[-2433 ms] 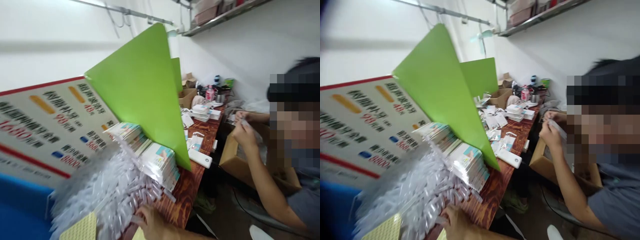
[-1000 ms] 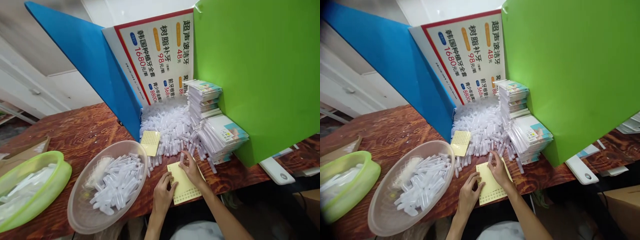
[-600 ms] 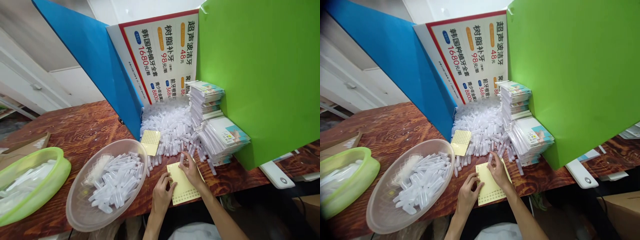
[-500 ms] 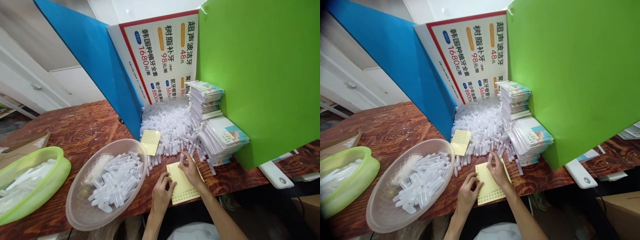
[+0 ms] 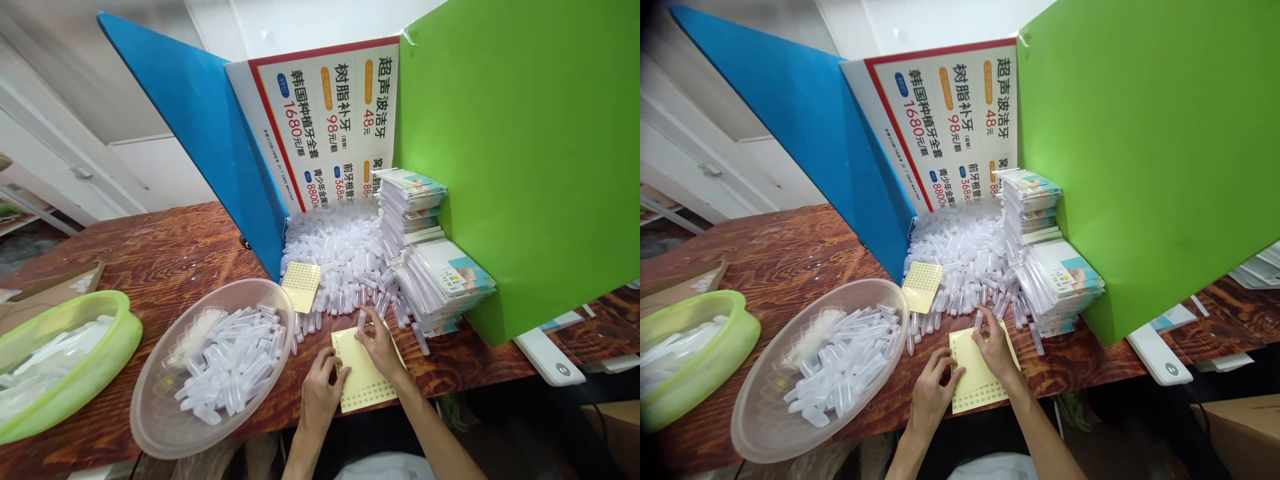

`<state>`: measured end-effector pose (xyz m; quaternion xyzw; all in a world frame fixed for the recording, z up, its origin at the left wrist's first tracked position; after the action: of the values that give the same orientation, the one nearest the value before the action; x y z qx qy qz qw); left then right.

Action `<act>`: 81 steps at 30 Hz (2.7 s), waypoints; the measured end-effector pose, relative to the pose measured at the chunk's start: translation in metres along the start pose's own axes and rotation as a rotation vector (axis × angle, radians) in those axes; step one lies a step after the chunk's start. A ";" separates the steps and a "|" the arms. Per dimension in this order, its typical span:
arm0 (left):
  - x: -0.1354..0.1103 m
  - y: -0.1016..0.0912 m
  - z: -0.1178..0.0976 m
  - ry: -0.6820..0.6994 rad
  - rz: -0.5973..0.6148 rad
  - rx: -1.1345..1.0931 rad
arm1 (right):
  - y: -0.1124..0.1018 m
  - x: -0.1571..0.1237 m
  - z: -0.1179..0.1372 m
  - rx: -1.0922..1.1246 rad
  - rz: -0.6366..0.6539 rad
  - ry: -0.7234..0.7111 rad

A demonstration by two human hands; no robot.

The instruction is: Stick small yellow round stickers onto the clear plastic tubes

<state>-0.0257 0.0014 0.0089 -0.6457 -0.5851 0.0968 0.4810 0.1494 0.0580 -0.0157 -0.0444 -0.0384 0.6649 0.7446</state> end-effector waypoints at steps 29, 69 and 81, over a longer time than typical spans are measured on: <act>-0.005 0.011 0.007 0.009 -0.018 0.018 | 0.001 0.000 -0.001 -0.002 0.041 0.026; 0.008 0.001 0.008 -0.100 0.137 -0.166 | 0.003 -0.009 0.020 -0.257 0.014 -0.205; 0.014 -0.010 0.010 -0.140 0.169 -0.335 | 0.008 -0.014 0.026 -0.347 0.020 -0.319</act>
<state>-0.0350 0.0172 0.0176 -0.7552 -0.5686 0.0828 0.3154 0.1374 0.0454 0.0088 -0.0666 -0.2691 0.6544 0.7035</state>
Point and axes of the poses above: each hand's wrist, its own x-axis towards the middle knuckle, its own y-axis out of the palm, z = x × y, the point moved 5 cm from there along x, towards the middle knuckle, and after that the axes turned 10 degrees about y, right-handed, at the moved point
